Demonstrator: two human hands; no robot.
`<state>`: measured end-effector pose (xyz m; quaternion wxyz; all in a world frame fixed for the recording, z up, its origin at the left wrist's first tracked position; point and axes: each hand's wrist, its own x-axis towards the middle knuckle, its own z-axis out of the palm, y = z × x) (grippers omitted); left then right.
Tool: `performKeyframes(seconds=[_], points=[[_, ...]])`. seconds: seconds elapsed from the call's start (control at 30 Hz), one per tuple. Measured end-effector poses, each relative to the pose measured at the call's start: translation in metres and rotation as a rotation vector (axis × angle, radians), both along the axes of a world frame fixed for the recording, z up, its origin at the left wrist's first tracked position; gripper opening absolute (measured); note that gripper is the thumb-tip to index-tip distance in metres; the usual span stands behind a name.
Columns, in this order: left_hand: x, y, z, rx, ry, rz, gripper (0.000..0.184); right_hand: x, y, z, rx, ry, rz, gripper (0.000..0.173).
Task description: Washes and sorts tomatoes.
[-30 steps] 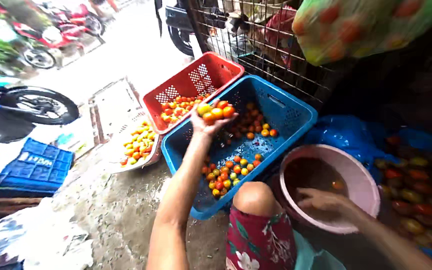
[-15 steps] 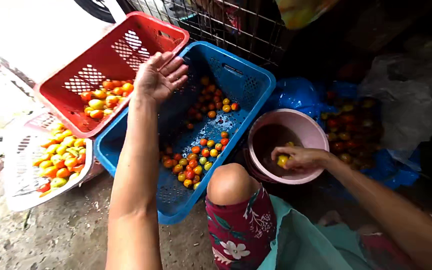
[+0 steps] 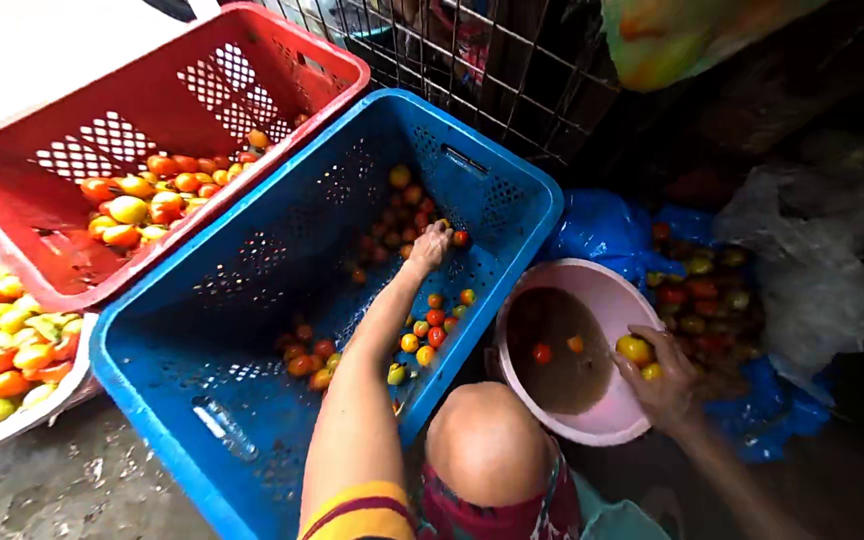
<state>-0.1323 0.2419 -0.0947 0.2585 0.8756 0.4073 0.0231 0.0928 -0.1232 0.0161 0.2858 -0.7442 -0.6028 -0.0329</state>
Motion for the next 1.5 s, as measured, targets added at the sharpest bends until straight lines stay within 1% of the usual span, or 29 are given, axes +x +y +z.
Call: performKeyframes(seconds=[0.07, 0.13, 0.2, 0.3, 0.4, 0.47, 0.53, 0.6, 0.73, 0.8, 0.83, 0.9, 0.97, 1.0, 1.03, 1.07, 1.1, 1.13, 1.17, 1.2, 1.23, 1.27, 1.3, 1.33, 1.37, 1.4, 1.43, 1.47, 1.5], points=[[0.019, 0.004, -0.019, 0.024, 0.005, 0.029, 0.053, 0.003, 0.001, 0.0, -0.031, -0.037, 0.006, 0.052], [0.035, 0.007, -0.03, 0.043, 0.045, 0.124, 0.07, 0.005, 0.0, -0.001, -0.045, -0.029, 0.01, 0.051], [0.045, 0.004, -0.041, 0.09, 0.033, 0.206, 0.074, 0.006, -0.002, -0.003, -0.042, -0.001, 0.008, 0.051], [0.047, -0.009, -0.052, 0.086, 0.069, 0.236, 0.068, 0.005, -0.003, -0.004, -0.028, 0.025, 0.01, 0.049], [0.045, -0.018, -0.055, 0.162, 0.061, 0.122, 0.046, 0.005, -0.003, -0.002, -0.015, 0.049, 0.019, 0.047], [0.04, -0.018, -0.059, 0.246, 0.054, 0.042, 0.04, 0.004, -0.004, -0.002, -0.014, 0.06, 0.028, 0.045], [0.031, -0.021, -0.064, 0.332, 0.015, 0.013, 0.038, 0.005, -0.004, -0.002, -0.004, 0.057, 0.03, 0.045], [0.016, -0.025, -0.063, 0.338, 0.018, 0.022, 0.041, 0.005, -0.003, -0.001, 0.002, 0.052, 0.03, 0.046], [-0.021, -0.026, -0.047, 0.165, 0.117, 0.061, 0.052, 0.002, -0.001, 0.005, -0.042, 0.078, 0.007, 0.051], [-0.035, -0.026, -0.027, 0.039, 0.081, 0.165, 0.059, -0.001, -0.001, 0.01, -0.116, 0.095, -0.027, 0.052], [-0.039, -0.023, -0.011, -0.06, 0.018, 0.257, 0.063, -0.002, -0.002, 0.011, -0.137, 0.097, -0.038, 0.051], [-0.045, -0.023, 0.032, -0.298, -0.259, 0.469, 0.055, -0.001, -0.002, 0.006, -0.1, 0.065, -0.006, 0.043], [-0.05, -0.029, 0.09, -0.618, -0.62, 0.552, 0.041, 0.0, 0.0, 0.004, -0.075, 0.035, 0.024, 0.035], [-0.052, -0.035, 0.126, -0.824, -0.777, 0.506, 0.043, -0.001, 0.003, 0.008, -0.111, 0.073, 0.016, 0.032], [-0.054, -0.041, 0.16, -1.007, -0.886, 0.424, 0.048, -0.003, 0.007, 0.017, -0.183, 0.174, 0.0, 0.03], [-0.053, -0.049, 0.192, -1.142, -0.941, 0.328, 0.053, -0.004, 0.015, 0.029, -0.252, 0.326, -0.019, 0.028], [-0.049, -0.057, 0.221, -1.214, -0.921, 0.206, 0.053, -0.003, 0.024, 0.038, -0.284, 0.461, -0.036, 0.027], [-0.041, -0.069, 0.248, -1.226, -0.843, 0.09, 0.05, 0.0, 0.034, 0.046, -0.328, 0.56, -0.047, 0.027], [-0.028, -0.085, 0.274, -1.177, -0.711, 0.001, 0.044, 0.003, 0.045, 0.054, -0.396, 0.597, -0.044, 0.029], [-0.009, -0.107, 0.299, -1.076, -0.533, -0.044, 0.038, 0.007, 0.056, 0.061, -0.503, 0.559, -0.042, 0.031], [0.013, -0.13, 0.317, -0.948, -0.348, -0.041, 0.032, 0.007, 0.068, 0.063, -0.603, 0.468, -0.043, 0.033], [0.035, -0.151, 0.324, -0.795, -0.154, -0.061, 0.027, 0.005, 0.077, 0.06, -0.688, 0.37, -0.048, 0.036], [0.057, -0.169, 0.321, -0.615, 0.077, -0.134, 0.029, -0.001, 0.085, 0.054, -0.747, 0.295, -0.053, 0.041], [0.079, -0.183, 0.31, -0.456, 0.327, -0.225, 0.037, -0.007, 0.091, 0.045, -0.804, 0.231, -0.056, 0.045], [0.098, -0.195, 0.288, -0.334, 0.534, -0.306, 0.044, -0.014, 0.097, 0.036, -0.88, 0.209, -0.046, 0.044], [0.111, -0.207, 0.262, -0.248, 0.684, -0.345, 0.046, -0.021, 0.102, 0.025, -0.956, 0.212, -0.048, 0.038], [0.121, -0.218, 0.238, -0.187, 0.805, -0.331, 0.045, -0.026, 0.105, 0.015, -1.027, 0.269, -0.076, 0.032], [0.129, -0.226, 0.216, -0.161, 0.888, -0.262, 0.043, -0.029, 0.106, 0.003, -1.054, 0.339, -0.112, 0.031], [0.136, -0.23, 0.198, -0.168, 0.921, -0.165, 0.044, -0.029, 0.106, -0.005, -1.069, 0.431, -0.152, 0.036]])
